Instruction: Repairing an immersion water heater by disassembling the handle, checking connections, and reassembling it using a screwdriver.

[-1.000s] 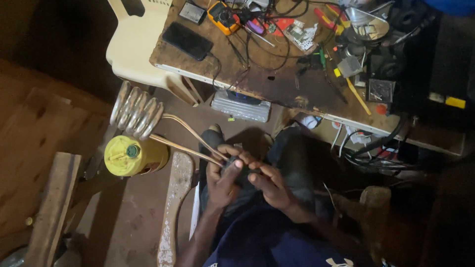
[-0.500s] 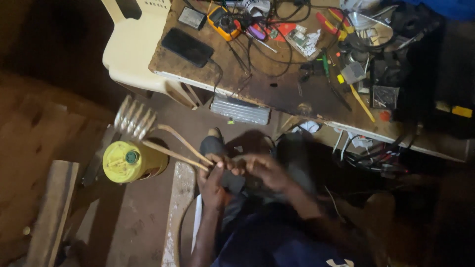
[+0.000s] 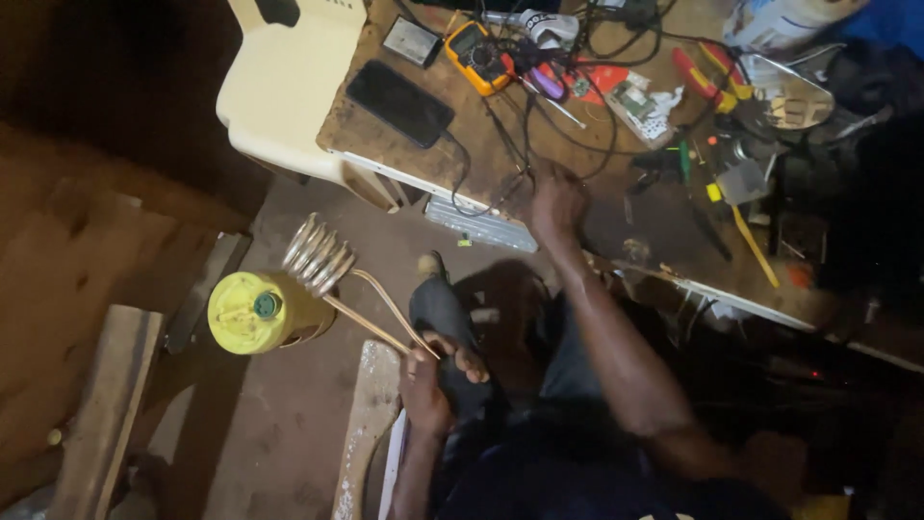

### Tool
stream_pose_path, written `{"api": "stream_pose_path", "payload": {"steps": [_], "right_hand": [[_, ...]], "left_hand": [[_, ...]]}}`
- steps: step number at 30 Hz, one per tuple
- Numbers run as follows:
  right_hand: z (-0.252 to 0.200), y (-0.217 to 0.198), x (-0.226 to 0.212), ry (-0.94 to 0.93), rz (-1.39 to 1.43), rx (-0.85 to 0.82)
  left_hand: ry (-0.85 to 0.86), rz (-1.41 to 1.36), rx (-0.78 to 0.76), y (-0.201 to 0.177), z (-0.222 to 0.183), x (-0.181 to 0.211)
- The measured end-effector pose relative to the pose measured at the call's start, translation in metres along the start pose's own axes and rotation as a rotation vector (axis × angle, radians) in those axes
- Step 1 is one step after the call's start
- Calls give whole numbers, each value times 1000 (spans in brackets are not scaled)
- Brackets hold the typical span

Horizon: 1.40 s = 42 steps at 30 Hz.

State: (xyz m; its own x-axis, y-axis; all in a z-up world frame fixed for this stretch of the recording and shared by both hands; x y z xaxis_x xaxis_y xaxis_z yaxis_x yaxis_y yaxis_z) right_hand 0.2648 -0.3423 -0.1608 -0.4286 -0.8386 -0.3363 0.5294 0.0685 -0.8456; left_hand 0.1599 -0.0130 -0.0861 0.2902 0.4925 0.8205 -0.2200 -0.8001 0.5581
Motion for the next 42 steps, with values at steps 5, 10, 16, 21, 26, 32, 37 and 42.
{"api": "stream_pose_path", "payload": {"steps": [5,10,16,21,26,32,37,42], "right_hand": [[3,0,-1,65,89,-61],[0,-57,-20,-126,309,63],[-22,-72,22,6,619,-13],[-32,-141,78,-99,482,198],[-35,-173,125,-45,549,175],[-54,-192,169,666,493,-27],[-59,-220,144,723,515,-4],[-87,-180,118,781,991,-88]], "left_hand": [[-27,-47,-37,1,7,-15],[-29,-99,-126,16,-5,-13],[-50,-27,-122,27,-27,-15],[-72,-55,-110,37,-39,-16],[-110,-32,-70,50,-51,-26],[-87,42,-96,54,-61,-37],[-115,487,187,4,-68,-42],[-121,146,44,52,-71,-24]]}}
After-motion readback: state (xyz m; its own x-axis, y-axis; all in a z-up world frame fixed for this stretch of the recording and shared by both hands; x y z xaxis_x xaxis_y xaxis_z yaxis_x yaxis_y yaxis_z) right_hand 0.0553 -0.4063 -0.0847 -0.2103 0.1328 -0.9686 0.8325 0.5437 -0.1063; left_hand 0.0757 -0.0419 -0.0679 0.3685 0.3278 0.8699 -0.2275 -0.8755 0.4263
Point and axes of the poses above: each hand's wrist, its own z-axis towards the middle knuckle, its own y-axis out of the palm, x = y × z, the point moved 9 cm from there along z, towards the middle knuckle, and after that the axes turned 6 degrees about z, right-handed, at the moved point
